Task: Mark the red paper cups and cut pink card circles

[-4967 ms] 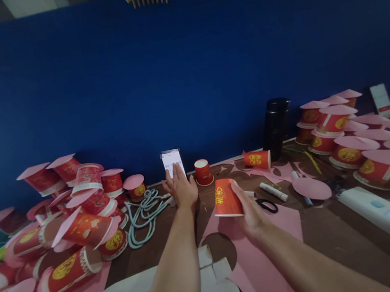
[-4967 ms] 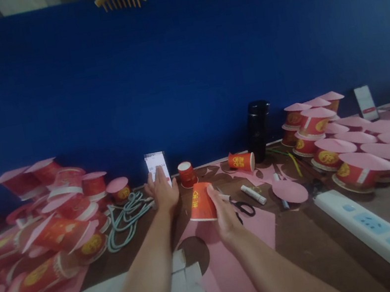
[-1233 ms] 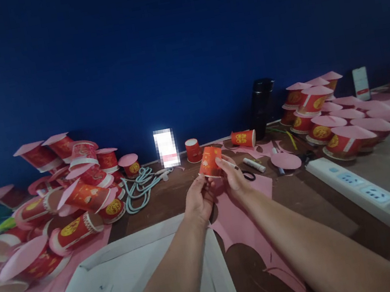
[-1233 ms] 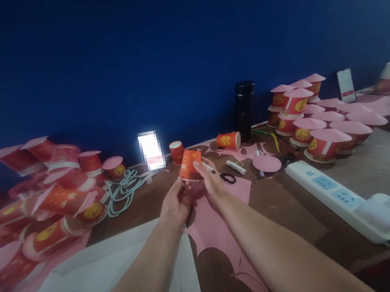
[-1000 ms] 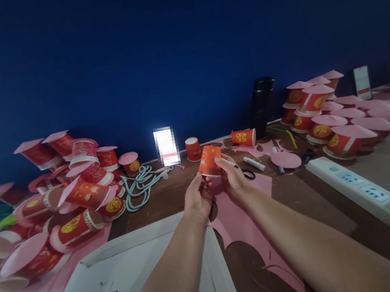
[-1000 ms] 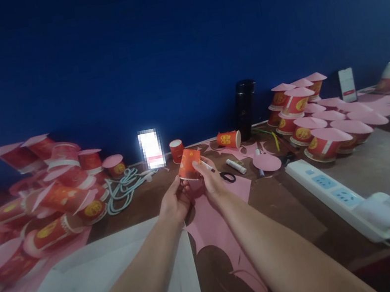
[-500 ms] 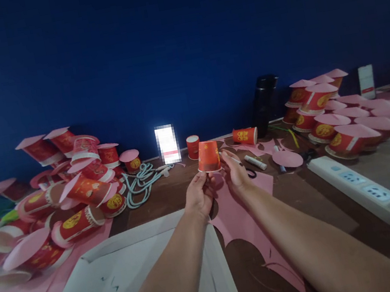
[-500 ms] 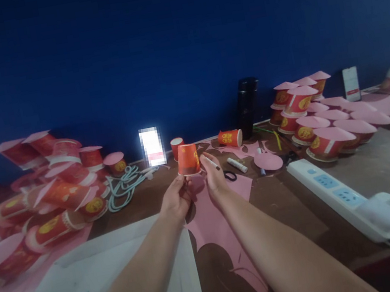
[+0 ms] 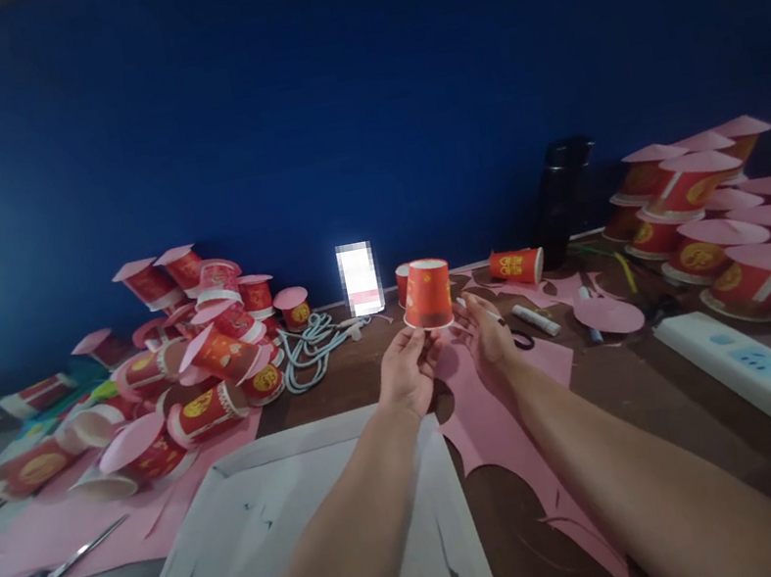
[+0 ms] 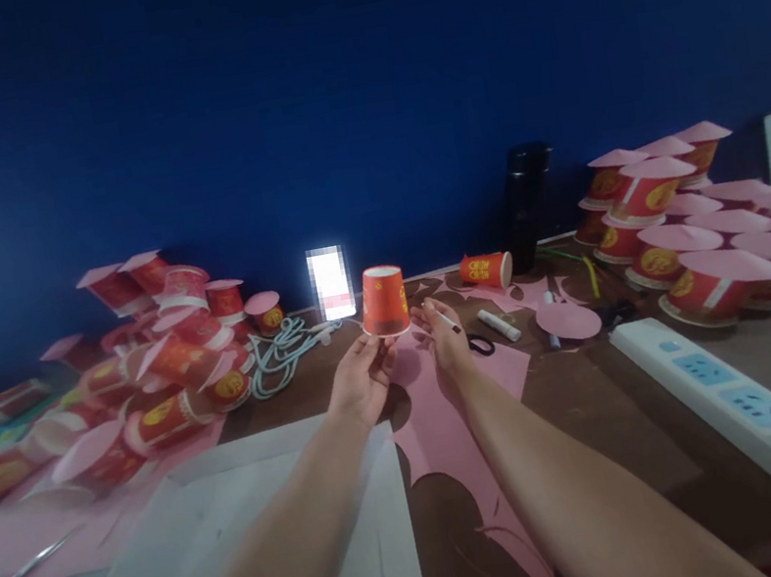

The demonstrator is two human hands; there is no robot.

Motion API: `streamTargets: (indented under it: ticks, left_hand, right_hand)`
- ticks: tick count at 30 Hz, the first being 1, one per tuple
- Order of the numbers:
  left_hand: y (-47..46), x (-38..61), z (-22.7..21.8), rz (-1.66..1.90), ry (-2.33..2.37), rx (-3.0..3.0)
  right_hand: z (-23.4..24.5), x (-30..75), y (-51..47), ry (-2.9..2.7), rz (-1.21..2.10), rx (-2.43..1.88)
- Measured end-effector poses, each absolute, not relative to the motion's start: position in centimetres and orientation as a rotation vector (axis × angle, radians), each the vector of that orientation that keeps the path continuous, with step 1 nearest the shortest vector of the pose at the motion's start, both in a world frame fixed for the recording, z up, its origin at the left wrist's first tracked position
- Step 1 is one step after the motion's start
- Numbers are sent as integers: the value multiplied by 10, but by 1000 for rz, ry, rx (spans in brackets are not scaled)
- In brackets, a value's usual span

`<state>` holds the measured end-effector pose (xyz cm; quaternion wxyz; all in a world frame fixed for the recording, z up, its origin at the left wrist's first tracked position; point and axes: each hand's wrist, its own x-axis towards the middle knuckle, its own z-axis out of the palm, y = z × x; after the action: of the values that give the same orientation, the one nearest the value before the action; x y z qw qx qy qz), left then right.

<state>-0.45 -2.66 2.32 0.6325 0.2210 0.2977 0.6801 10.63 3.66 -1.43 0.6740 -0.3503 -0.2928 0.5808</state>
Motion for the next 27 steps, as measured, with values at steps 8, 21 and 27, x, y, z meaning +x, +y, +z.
streamTargets:
  ticks: [8, 21, 27]
  left_hand:
    - [-39, -25, 16, 1603, 793, 485]
    - [-35, -83, 12, 1533, 1754, 957]
    - [-34, -77, 14, 1582, 1303, 697]
  right_hand:
    - [-15, 105, 37, -686, 1301, -812]
    - [-9, 103, 21, -880, 1139, -934]
    - [-4, 106, 19, -954, 1119, -998]
